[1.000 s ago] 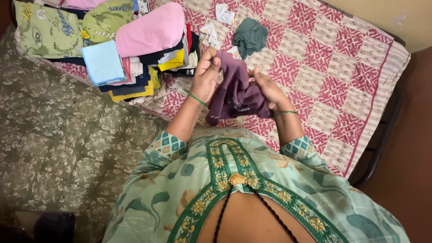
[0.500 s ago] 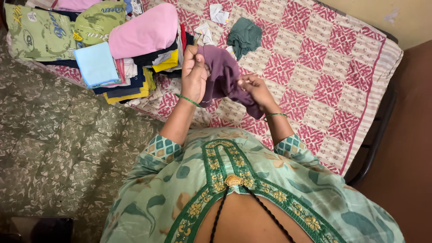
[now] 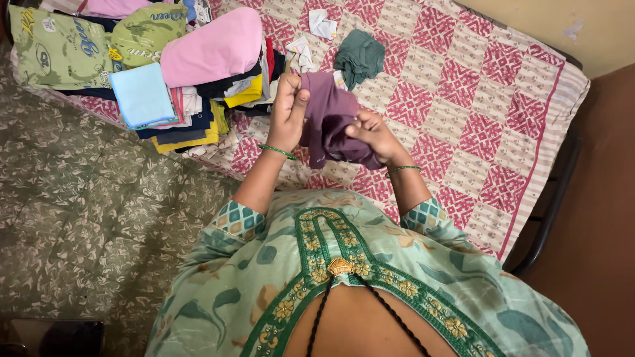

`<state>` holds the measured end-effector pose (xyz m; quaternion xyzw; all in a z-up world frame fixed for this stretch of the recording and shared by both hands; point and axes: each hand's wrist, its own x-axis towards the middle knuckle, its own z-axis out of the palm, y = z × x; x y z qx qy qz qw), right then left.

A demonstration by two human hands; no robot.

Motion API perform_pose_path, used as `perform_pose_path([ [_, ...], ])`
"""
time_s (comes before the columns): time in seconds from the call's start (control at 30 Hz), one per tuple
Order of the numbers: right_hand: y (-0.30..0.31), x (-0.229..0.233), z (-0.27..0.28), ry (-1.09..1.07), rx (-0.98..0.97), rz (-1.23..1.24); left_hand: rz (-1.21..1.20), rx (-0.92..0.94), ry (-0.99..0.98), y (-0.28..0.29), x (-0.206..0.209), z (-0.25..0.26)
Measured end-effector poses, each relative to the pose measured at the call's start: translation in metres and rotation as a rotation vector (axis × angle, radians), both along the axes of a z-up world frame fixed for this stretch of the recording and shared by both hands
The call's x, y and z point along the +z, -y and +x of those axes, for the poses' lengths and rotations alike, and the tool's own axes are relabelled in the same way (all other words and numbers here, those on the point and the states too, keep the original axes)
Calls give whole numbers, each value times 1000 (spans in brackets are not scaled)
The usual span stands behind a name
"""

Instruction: The person folds various garments on a bed, including a maroon shirt, a pink and navy top, a purple shirt, and a green shirt. Each item is smoothed, folded into a compact rectangle, and placed in a growing stack on the left side of the bed.

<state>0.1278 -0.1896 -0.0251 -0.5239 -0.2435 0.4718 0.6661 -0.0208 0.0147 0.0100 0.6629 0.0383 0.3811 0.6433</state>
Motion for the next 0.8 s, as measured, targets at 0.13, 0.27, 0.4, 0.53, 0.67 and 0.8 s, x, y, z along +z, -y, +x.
perform_pose_path([
  [0.13,-2,27,4,-297,-193,84,-114,-7,21,1,-5,0],
  [0.27,0,48,12,-247,-214,36,-273,-18,155,1,0,0],
  [0.4,5,58,18,-186,-260,-13,-270,51,132,-4,5,0],
  [0.53,7,62,19,-192,-321,15,-94,256,-137,-3,12,-4],
  [0.67,3,67,13,-53,-230,62,663,558,-407,10,24,-7],
  [0.8,8,72,2,39,-58,-20,719,155,-375,33,26,13],
])
